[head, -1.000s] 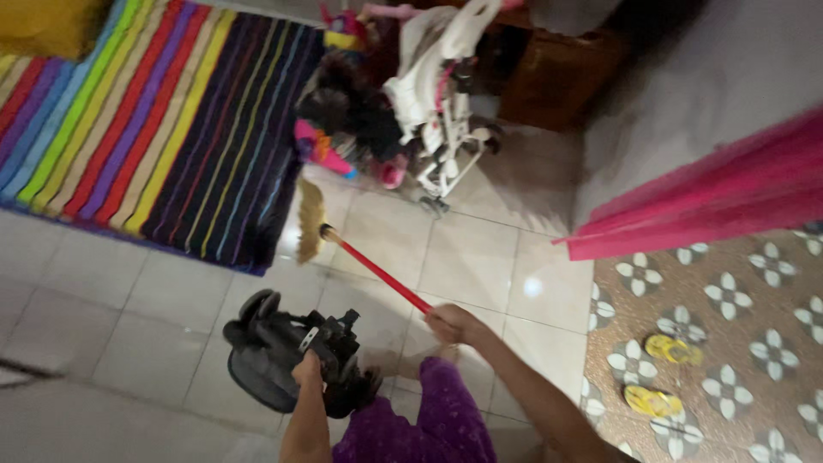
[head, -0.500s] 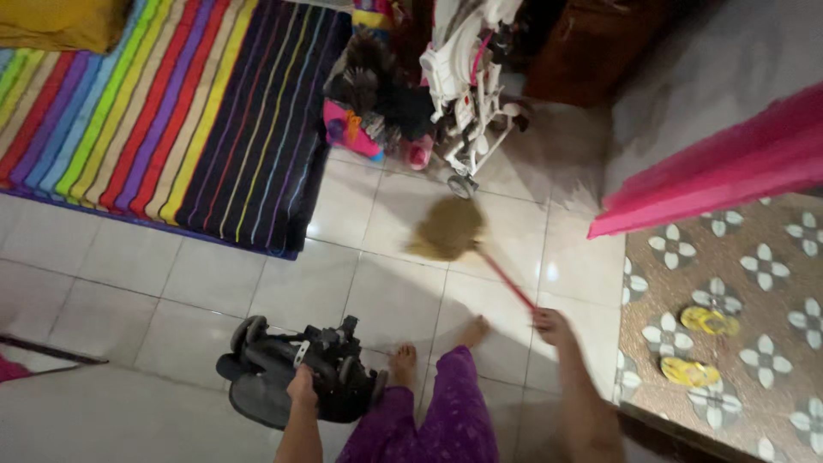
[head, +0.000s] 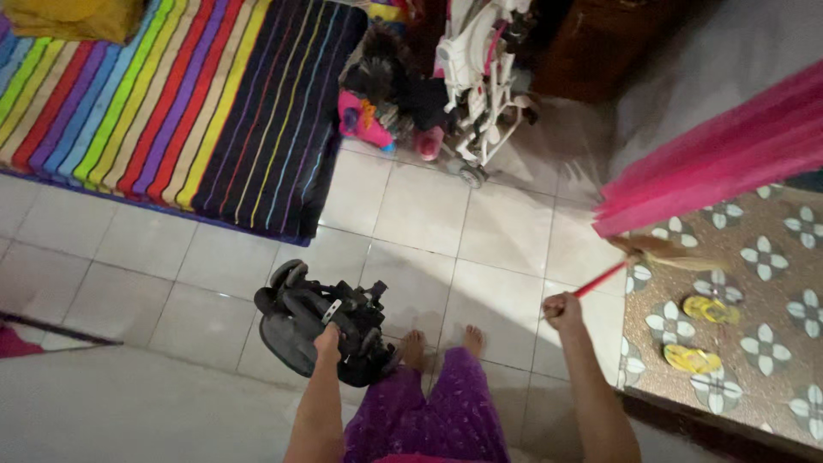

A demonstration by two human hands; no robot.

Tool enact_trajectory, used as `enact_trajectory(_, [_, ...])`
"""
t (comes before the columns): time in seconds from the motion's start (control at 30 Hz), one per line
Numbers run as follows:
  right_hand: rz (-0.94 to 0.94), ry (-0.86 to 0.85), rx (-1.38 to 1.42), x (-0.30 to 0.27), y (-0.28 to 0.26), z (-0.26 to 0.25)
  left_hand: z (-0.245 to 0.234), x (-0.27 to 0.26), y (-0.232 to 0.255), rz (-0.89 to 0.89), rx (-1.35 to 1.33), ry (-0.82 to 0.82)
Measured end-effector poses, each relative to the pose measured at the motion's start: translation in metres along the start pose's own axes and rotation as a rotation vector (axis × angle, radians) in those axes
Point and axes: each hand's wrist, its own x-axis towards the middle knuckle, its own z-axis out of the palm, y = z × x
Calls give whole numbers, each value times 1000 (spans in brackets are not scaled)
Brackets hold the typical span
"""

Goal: The person sweeps a cluttered tiled floor with a broom while moving toys and other items out of the way. They handle a plastic chair, a helmet, a stroller, and a stuffed toy, placing them aside before continuing to sweep different areas of the room.

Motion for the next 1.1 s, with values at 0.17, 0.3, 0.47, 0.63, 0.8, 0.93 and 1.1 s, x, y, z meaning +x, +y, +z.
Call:
enact_trajectory(0.17, [415, -272, 124, -76, 42, -11, 14, 4, -22, 5, 188, 16])
enact_trajectory(0.3, [553, -476, -173, -100, 51, -20, 33, -1, -28, 88, 325, 37])
enact_trajectory(0.47, [828, -499, -299, -69, 103, 21, 56, -16, -35, 22, 395, 86])
enact_trajectory(0.63, [714, -431, -472, -21, 140, 59, 53, -41, -46, 58, 446, 47])
enact_trajectory(0.8, [637, -442, -412, 14, 69, -3, 62, -66, -60, 143, 453, -1])
enact_trajectory(0.93, [398, -144, -599, 6, -15, -55, 89, -80, -75, 298, 631, 83])
enact_trajectory(1.1, [127, -16, -930, -9, -127, -39, 139, -96, -75, 366, 795, 88])
